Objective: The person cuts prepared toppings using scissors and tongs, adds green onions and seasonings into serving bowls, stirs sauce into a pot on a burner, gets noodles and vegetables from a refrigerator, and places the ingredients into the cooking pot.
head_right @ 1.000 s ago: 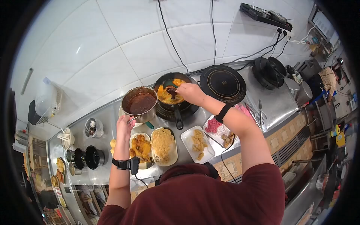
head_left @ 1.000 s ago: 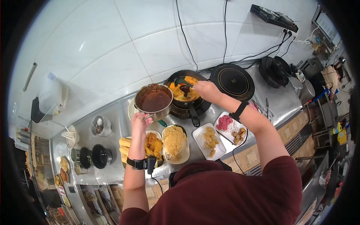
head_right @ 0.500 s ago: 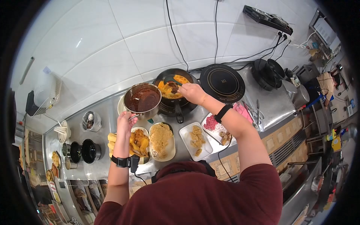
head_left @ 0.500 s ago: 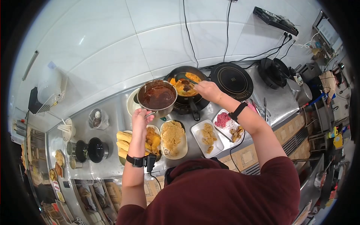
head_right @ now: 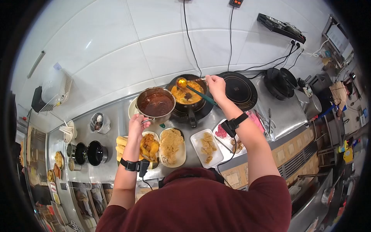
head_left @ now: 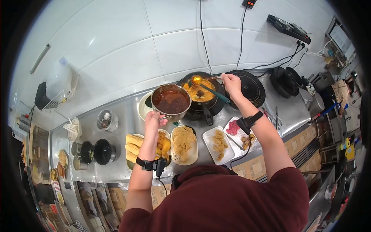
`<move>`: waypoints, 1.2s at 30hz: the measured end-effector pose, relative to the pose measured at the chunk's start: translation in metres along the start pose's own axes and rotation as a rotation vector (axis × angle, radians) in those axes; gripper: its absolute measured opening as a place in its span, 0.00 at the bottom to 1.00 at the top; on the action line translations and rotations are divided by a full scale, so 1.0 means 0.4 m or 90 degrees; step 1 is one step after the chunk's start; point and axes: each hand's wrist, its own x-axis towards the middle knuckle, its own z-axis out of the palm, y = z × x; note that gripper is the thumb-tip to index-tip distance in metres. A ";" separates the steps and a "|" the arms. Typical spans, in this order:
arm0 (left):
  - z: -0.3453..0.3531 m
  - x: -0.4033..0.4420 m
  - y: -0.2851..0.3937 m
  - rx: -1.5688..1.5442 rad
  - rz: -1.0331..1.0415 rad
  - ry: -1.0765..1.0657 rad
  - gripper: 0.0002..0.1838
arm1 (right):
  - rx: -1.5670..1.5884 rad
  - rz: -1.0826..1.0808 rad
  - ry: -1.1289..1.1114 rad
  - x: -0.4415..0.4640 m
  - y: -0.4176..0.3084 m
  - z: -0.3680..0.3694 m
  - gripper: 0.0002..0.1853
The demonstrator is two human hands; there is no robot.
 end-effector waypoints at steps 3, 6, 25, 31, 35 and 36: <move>0.012 0.008 -0.006 0.024 0.002 -0.008 0.06 | -0.154 -0.212 -0.072 -0.057 -0.084 0.034 0.13; 0.025 0.012 -0.013 0.021 0.008 -0.016 0.06 | -0.193 -0.406 -0.125 -0.134 -0.128 0.084 0.11; 0.048 0.048 -0.016 -0.040 -0.032 -0.041 0.04 | 0.120 0.102 -0.172 0.020 -0.084 0.029 0.13; 0.019 0.046 -0.030 -0.031 -0.035 -0.019 0.07 | -0.189 -0.153 -0.029 0.021 -0.032 0.039 0.14; 0.000 0.030 -0.026 -0.024 -0.034 -0.009 0.08 | -0.283 -0.525 -0.027 -0.008 0.048 0.075 0.08; -0.004 0.026 -0.025 -0.023 -0.033 -0.007 0.08 | -0.311 -0.560 -0.053 -0.018 0.048 0.073 0.07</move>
